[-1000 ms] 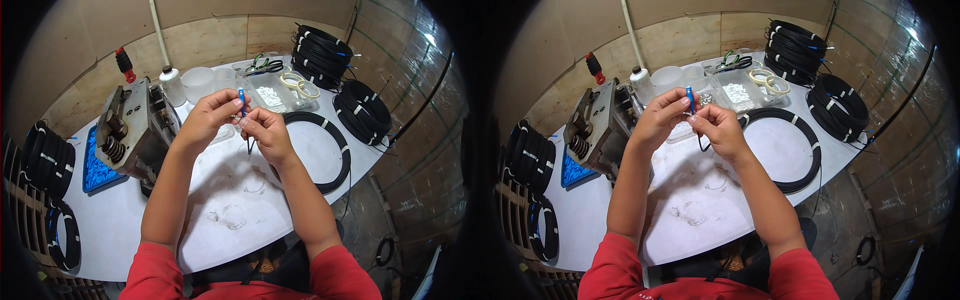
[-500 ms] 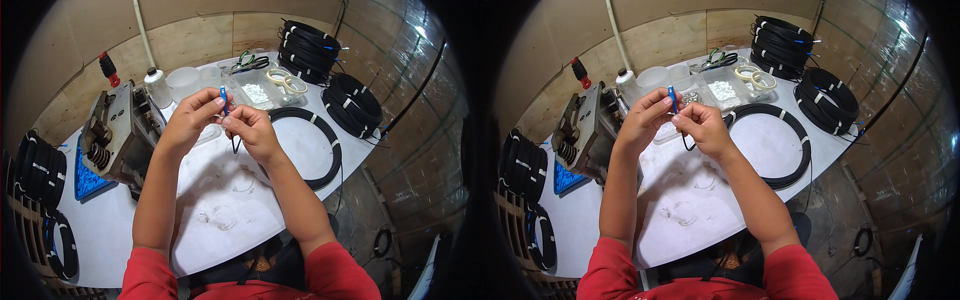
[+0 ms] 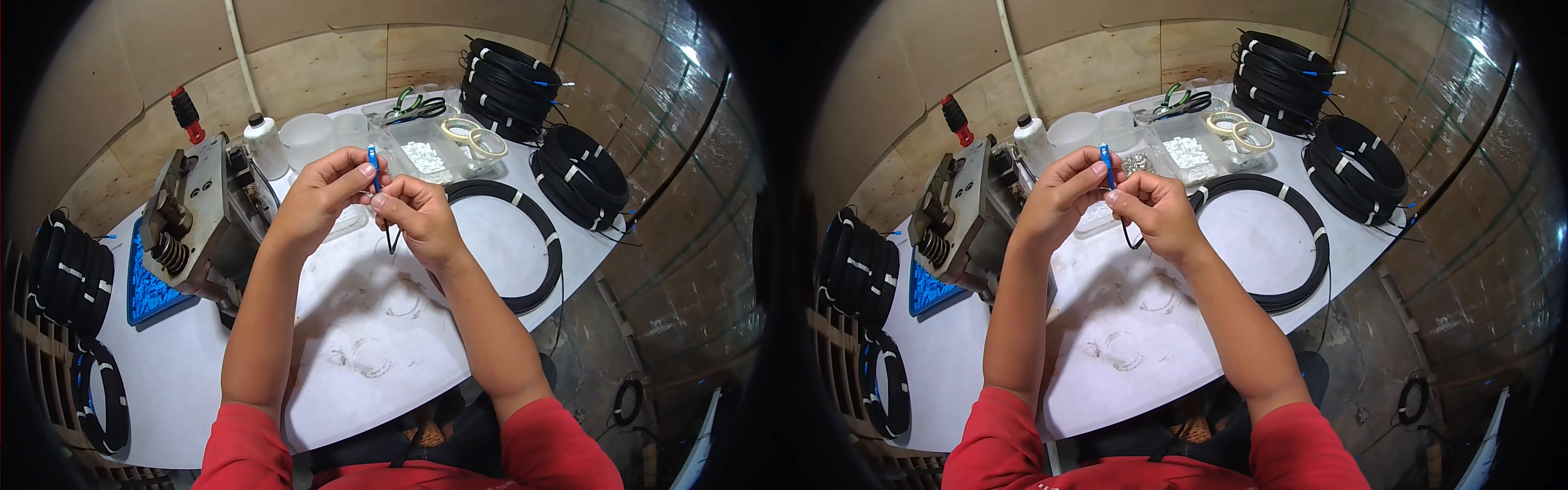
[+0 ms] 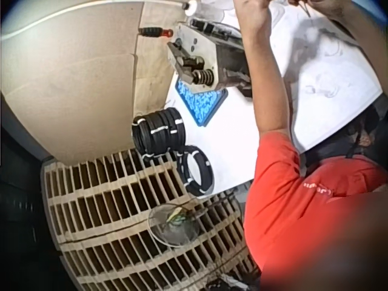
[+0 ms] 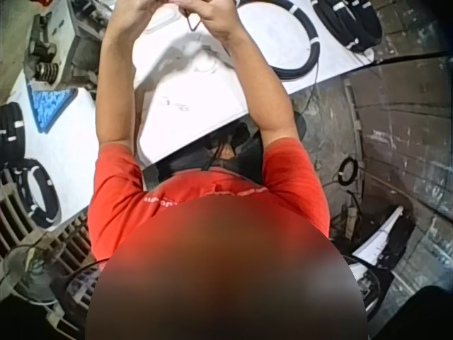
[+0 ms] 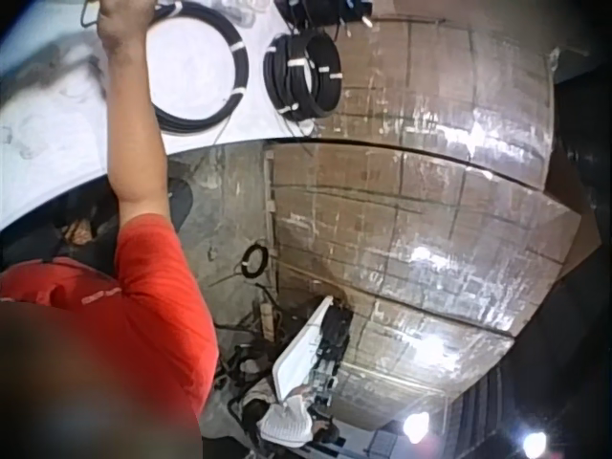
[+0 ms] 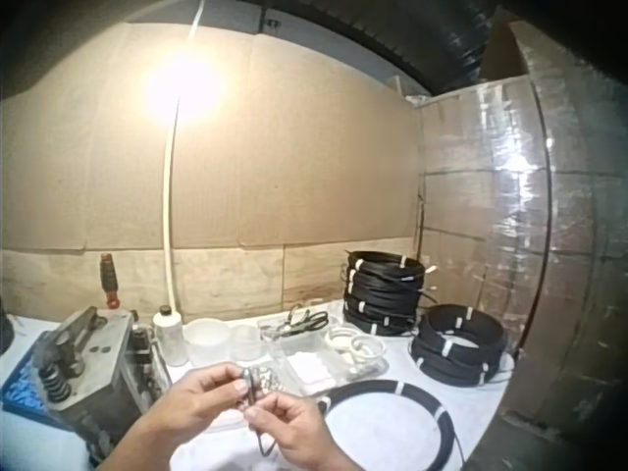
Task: Manually attaching blue plastic connectors to the ends of black electrical cables at a workbench.
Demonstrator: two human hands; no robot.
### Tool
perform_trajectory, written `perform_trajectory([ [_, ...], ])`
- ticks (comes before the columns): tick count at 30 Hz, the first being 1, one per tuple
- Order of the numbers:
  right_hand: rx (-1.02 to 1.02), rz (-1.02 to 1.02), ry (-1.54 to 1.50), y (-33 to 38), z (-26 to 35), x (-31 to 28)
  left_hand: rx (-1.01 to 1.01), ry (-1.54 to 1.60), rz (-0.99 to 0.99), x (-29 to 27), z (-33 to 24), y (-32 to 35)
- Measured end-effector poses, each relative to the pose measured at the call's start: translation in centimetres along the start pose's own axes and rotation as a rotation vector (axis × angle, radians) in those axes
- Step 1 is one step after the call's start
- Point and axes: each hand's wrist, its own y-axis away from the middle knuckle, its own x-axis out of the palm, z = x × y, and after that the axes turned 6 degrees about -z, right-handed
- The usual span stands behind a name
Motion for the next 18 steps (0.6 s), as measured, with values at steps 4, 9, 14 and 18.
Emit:
perform_trajectory([
  [4, 0.017, -0.017, 0.013, 0.08, 0.16, 0.10, 0.003, 0.007, 0.001, 0.04, 0.08, -0.04],
  [9, 0.009, -0.002, 0.001, -0.06, -0.08, -0.23, 0.020, 0.000, 0.012, -0.17, 0.43, -0.25],
  [14, 0.027, -0.010, -0.013, -0.01, 0.07, 0.26, 0.034, 0.000, -0.021, -0.02, 0.39, -0.11],
  [18, 0.044, -0.004, -0.036, 0.02, -0.06, 0.21, 0.029, 0.004, -0.013, -0.11, 0.33, -0.08],
])
